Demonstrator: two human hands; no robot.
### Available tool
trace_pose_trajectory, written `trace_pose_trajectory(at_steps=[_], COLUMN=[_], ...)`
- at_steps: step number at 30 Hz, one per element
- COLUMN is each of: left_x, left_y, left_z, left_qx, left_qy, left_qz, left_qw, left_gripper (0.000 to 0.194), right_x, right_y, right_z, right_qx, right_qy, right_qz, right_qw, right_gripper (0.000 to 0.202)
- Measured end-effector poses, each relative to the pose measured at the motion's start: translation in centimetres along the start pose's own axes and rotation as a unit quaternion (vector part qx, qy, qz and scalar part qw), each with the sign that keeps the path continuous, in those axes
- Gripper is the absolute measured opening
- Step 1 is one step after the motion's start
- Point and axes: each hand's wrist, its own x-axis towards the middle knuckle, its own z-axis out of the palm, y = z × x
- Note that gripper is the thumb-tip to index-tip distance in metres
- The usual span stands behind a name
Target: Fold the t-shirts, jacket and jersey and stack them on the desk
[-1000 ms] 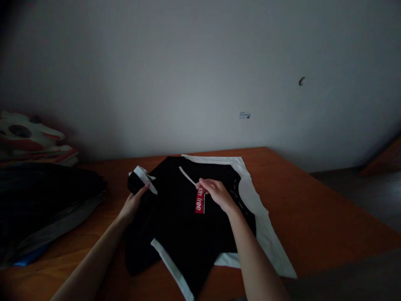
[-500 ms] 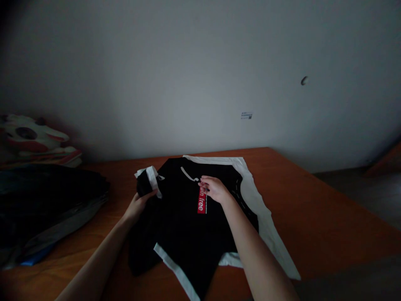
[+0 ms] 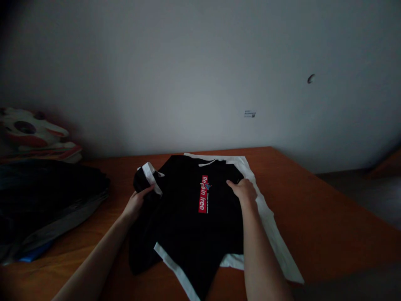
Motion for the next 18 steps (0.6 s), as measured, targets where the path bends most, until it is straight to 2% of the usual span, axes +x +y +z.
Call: trace_pose_trajectory(at_steps=[2,5,9,13,15,16,18], left_x=[-0.2,-0.5,-0.6,-0.5,-0.5,-0.5,-0.7], left_y=[0.1,0.3,0.1,-0.3,-0.3,-0.2,0.0], left_z=[0.1,0.1,0.1,0.1,0.1,0.2,0.3], left_qx=[-0.004,-0.010,-0.029,-0.048,-0.054,-0.058,-0.068], left_qy=[-0.001,-0.002,-0.031,-0.066,-0.067,-0.069,-0.075], left_qz=[-0.002,-0.013,-0.034,-0.038,-0.033,-0.033,-0.042], left_qw=[1.000,1.000,0.999,0.996,0.996,0.995,0.994], left_gripper=[0.026,0.026,0.023,0.024,0.029,0.031,0.033], right_x=[-0.5,-0.9,-1.5,-2.9,-3.9,-4.5,-5.5], right_y=[-0.7,-1.7,-2.3,-3.4,-4.5,-5.0,-6.1], right_z=[0.0,-0.2,-0.6,-0.6,-0.7,-0.7,-0.8], right_qx=[-0.068,-0.068,-0.020,0.109,0.177,0.229,0.378], right_qy=[-0.011,-0.032,-0.072,-0.138,-0.185,-0.222,-0.287], right_qz=[0.034,0.007,-0.028,-0.064,-0.090,-0.108,-0.146], right_qw=[0.997,0.997,0.997,0.982,0.962,0.942,0.868], right_gripper=[0.042,0.025,0.037,0.044,0.043,0.042,0.042])
